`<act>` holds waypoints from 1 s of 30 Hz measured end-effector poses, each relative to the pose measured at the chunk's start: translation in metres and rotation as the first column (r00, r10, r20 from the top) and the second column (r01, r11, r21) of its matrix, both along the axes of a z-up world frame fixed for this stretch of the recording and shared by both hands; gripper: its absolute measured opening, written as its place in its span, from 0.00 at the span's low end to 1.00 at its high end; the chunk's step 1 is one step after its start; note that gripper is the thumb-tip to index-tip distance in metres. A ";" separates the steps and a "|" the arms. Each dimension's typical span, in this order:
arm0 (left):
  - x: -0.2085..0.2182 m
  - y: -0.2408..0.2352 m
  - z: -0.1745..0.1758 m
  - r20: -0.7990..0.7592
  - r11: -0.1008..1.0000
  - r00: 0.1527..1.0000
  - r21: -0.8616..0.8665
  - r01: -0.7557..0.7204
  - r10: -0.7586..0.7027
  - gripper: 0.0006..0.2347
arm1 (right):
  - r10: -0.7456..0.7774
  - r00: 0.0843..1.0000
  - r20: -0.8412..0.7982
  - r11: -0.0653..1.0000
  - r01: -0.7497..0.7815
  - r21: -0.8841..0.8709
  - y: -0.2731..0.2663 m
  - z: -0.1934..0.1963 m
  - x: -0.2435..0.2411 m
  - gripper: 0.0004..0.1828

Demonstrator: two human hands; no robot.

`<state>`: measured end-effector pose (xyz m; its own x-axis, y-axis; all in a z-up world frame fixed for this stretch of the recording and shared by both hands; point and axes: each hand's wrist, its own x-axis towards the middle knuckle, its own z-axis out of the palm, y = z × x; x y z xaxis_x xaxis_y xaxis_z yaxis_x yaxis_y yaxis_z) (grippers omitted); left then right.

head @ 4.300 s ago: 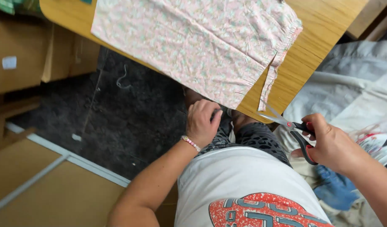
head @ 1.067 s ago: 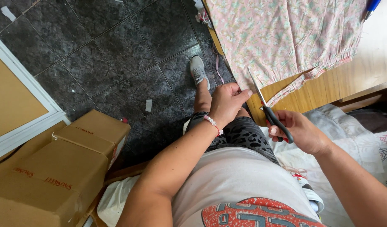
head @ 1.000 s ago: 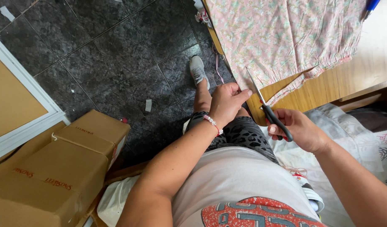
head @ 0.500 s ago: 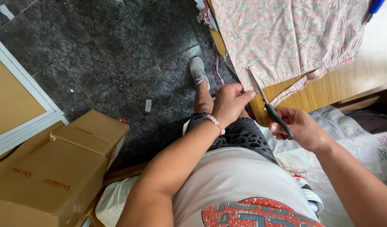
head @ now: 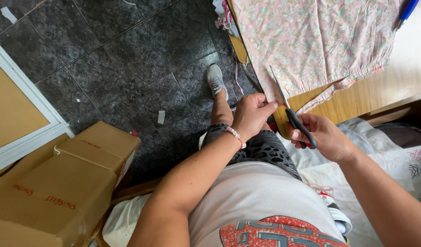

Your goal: The person uses scissors to cut a piece of light-colored floral fabric laid out on a wooden table. They trim the edges and cut a curved shape from the material, then fold the fabric to inspect the result.

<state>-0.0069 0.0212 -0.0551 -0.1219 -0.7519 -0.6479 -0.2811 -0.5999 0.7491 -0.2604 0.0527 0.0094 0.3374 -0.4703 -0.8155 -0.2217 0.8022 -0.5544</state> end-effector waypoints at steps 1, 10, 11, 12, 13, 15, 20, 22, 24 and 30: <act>-0.002 0.004 -0.014 -0.007 0.999 1.000 0.037 0.010 -0.010 0.18 | -0.054 0.998 -0.035 0.998 0.054 -0.014 0.005 -0.009 -0.003 0.19; -0.002 0.007 -0.030 -0.011 0.997 0.999 0.070 0.033 -0.032 0.14 | -0.098 0.991 -0.089 0.995 0.097 -0.013 0.002 -0.011 0.002 0.21; -0.003 0.007 -0.030 0.002 0.997 0.999 0.068 0.037 -0.037 0.14 | -0.078 0.993 -0.089 0.997 0.078 -0.004 -0.003 -0.008 0.004 0.21; -0.001 0.003 -0.019 0.003 0.997 0.999 0.067 0.037 -0.037 0.14 | -0.077 0.993 -0.088 0.997 0.077 -0.004 -0.007 -0.006 0.007 0.21; 0.002 -0.001 -0.008 -0.008 0.997 1.000 0.074 0.030 -0.030 0.14 | -0.072 0.994 -0.083 0.997 0.071 -0.017 -0.011 -0.004 0.010 0.21; 0.002 -0.001 -0.004 -0.021 0.996 1.000 0.082 0.025 -0.024 0.14 | -0.068 0.995 -0.080 0.997 0.065 -0.030 -0.014 -0.005 0.012 0.21; -0.001 0.002 -0.015 -0.012 0.997 1.000 0.078 0.009 -0.008 0.13 | -0.074 0.993 -0.093 0.997 0.071 -0.034 -0.016 -0.012 0.017 0.23; 0.001 0.000 -0.009 -0.012 0.996 1.000 0.083 0.017 -0.016 0.13 | -0.077 0.992 -0.100 0.997 0.074 -0.037 -0.014 -0.014 0.015 0.23; 0.001 -0.001 -0.008 -0.013 0.996 1.000 0.089 0.026 -0.025 0.13 | -0.081 0.991 -0.108 0.996 0.077 -0.039 -0.011 -0.018 0.013 0.23; 0.001 -0.003 -0.001 0.001 0.994 0.999 0.106 0.036 -0.037 0.11 | -0.078 0.993 -0.084 0.996 0.074 -0.048 -0.021 -0.011 0.027 0.22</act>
<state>-0.0059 0.0184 -0.0561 -0.1461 -0.6743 -0.7238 -0.3062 -0.6650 0.6813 -0.2330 0.0321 -0.0018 0.2290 -0.5285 -0.8175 -0.2094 0.7934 -0.5716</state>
